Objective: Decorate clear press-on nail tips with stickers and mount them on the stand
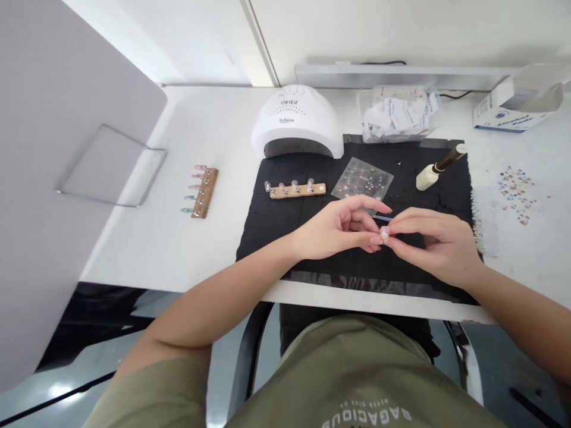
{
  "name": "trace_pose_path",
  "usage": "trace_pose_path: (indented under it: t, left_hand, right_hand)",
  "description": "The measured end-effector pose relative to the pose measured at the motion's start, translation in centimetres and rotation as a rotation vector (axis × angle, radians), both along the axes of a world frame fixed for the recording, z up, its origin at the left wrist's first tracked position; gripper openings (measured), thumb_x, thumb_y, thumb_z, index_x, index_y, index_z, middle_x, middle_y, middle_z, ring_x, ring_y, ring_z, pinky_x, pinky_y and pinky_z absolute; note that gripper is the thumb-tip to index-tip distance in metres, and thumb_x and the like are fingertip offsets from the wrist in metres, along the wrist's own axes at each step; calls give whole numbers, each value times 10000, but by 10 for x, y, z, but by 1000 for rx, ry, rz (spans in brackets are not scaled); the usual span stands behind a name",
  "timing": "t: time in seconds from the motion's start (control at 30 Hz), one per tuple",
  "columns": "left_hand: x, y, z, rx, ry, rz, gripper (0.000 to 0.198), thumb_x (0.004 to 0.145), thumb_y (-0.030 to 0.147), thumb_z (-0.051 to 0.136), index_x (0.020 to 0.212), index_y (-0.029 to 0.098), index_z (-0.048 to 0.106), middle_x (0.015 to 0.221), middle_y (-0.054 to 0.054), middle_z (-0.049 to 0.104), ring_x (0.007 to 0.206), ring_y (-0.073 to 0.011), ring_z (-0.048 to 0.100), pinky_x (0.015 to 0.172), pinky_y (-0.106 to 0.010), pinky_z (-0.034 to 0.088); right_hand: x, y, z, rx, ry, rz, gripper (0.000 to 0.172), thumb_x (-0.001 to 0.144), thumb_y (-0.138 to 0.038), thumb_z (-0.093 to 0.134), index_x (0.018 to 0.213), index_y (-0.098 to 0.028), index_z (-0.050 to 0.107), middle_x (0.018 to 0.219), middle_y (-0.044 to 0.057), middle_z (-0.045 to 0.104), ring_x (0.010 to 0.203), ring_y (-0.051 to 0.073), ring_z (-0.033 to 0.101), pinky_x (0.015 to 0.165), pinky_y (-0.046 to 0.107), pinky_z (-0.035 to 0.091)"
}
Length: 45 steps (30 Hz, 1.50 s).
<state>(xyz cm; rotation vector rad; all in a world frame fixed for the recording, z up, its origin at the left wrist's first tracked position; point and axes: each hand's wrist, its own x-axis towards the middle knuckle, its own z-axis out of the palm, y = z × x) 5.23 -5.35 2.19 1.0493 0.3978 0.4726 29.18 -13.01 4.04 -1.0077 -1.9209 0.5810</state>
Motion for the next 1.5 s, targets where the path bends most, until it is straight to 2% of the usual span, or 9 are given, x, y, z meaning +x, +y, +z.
trace_pose_path:
  t: [0.3,0.37,0.43,0.5,0.57,0.77,1.07,1.33,1.5]
  left_hand:
    - [-75,-22,69,748,552,-212,448,953,326,958,1363,256,791,1121,-30,892,949,-174,858,838,-272,703]
    - [-97,-36,70,863,572,-28,291,1011,335,905,1281,271,815,1027,5,886,831,-146,830,739,-249,677]
    - [-118,-41,58,1019,673,428,223,995,301,907,1199,279,820,1010,9,863,780,-141,787,724,-279,660]
    - [-138,-32,38,1050,765,821,380,914,357,966,1237,276,783,1088,-29,853,950,-209,820,798,-349,670]
    - [-154,-13,17,939,785,985,589,826,445,992,1310,268,708,1137,-60,843,1034,-263,828,843,-414,687]
    - [-155,33,-13,853,874,760,968,759,498,961,1563,208,504,1426,-189,802,1310,-349,790,1066,-537,663]
    - [-139,42,-25,764,869,764,777,809,374,920,1474,232,545,1093,-37,835,1033,-237,777,1097,-492,628]
    - [-117,23,-7,783,560,862,811,790,364,1000,1474,256,578,1017,-21,824,1059,-255,849,1081,-489,715]
    - [-84,12,16,921,381,684,903,819,391,1029,1573,260,550,1029,-41,850,960,-262,872,947,-443,757]
  right_hand:
    - [-4,-2,3,-79,196,-137,137,966,-215,878,971,-350,858,966,-51,906,835,194,869,817,336,730]
    - [-6,-2,2,-101,221,-130,134,960,-218,876,963,-352,860,963,-51,906,836,196,870,835,343,739]
    - [-8,-2,1,-144,226,-101,132,945,-216,876,956,-347,870,964,-49,908,838,194,872,860,344,747]
    - [-9,-1,-2,-186,227,-71,113,936,-224,870,941,-337,880,961,-45,909,833,193,872,865,340,753]
    - [-10,0,-6,-210,229,-55,92,937,-239,858,931,-326,887,956,-38,910,832,192,874,863,334,755]
    - [-10,2,-12,-207,209,-74,50,942,-268,861,950,-308,890,957,-7,911,853,226,883,876,383,768]
    - [-9,5,-13,-206,237,-70,35,936,-286,869,948,-303,898,967,6,911,871,233,883,886,397,772]
    - [-5,6,-17,-210,328,-134,49,967,-308,879,1014,-318,884,957,-3,901,842,227,887,851,393,787]
    - [-1,9,-13,-171,413,-214,80,996,-302,863,1045,-364,878,1085,-9,901,1012,240,890,999,445,782]
